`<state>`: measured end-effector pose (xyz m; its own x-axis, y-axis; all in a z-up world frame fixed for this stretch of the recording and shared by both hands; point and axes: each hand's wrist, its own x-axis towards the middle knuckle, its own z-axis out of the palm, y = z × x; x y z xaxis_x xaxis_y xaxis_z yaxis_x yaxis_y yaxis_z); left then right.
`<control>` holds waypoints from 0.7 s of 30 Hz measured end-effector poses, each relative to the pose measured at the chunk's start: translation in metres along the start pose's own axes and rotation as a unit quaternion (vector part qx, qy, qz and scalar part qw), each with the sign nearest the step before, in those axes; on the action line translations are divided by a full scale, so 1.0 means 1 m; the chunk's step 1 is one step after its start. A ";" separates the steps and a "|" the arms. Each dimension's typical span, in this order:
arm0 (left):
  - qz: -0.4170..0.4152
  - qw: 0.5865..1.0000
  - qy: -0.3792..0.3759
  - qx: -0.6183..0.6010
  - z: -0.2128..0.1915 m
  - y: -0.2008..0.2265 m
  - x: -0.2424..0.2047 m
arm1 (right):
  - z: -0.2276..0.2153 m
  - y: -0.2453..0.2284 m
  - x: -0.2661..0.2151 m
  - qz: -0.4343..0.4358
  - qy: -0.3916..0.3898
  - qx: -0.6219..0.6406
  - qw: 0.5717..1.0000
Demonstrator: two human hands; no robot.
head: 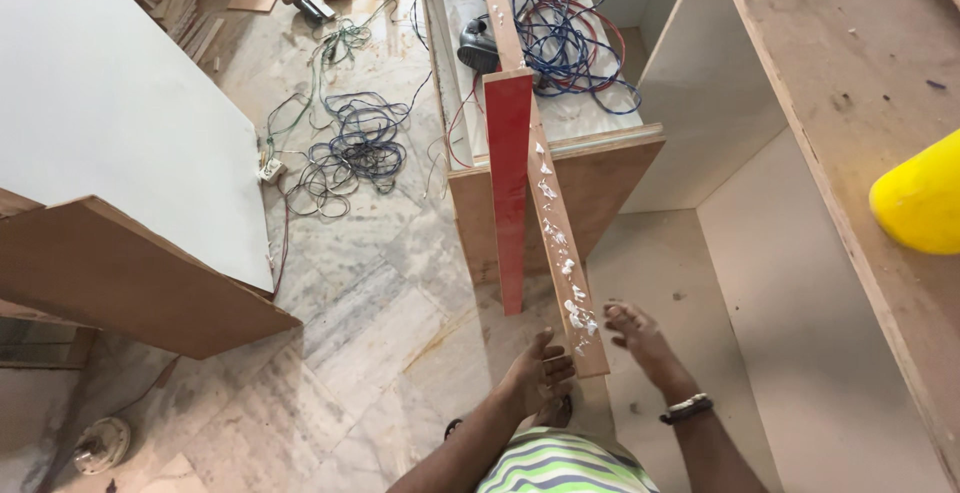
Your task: The person applies a white adhesive from a yellow container onto a long wooden strip using a small wooden stick. They then pick up a red wooden board and press it against the glued strip to join the pieces.
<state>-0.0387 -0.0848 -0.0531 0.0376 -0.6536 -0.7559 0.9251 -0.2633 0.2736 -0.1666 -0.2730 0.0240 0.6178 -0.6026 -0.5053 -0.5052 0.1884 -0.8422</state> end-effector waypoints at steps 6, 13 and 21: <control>-0.004 0.998 -0.061 0.001 0.008 -0.003 -0.002 | 0.017 0.026 0.015 0.064 -0.113 0.139 0.982; -0.010 0.999 -0.044 0.003 0.021 -0.005 -0.004 | 0.017 0.050 0.038 0.089 -0.133 0.160 0.974; 0.018 0.997 -0.070 -0.016 0.030 -0.012 0.004 | 0.019 0.046 0.039 0.112 -0.183 0.186 0.959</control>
<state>-0.0612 -0.1058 -0.0415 0.0206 -0.7556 -0.6547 0.9361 -0.2155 0.2781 -0.1548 -0.2730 -0.0380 0.7236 -0.2143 -0.6561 -0.4421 0.5861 -0.6790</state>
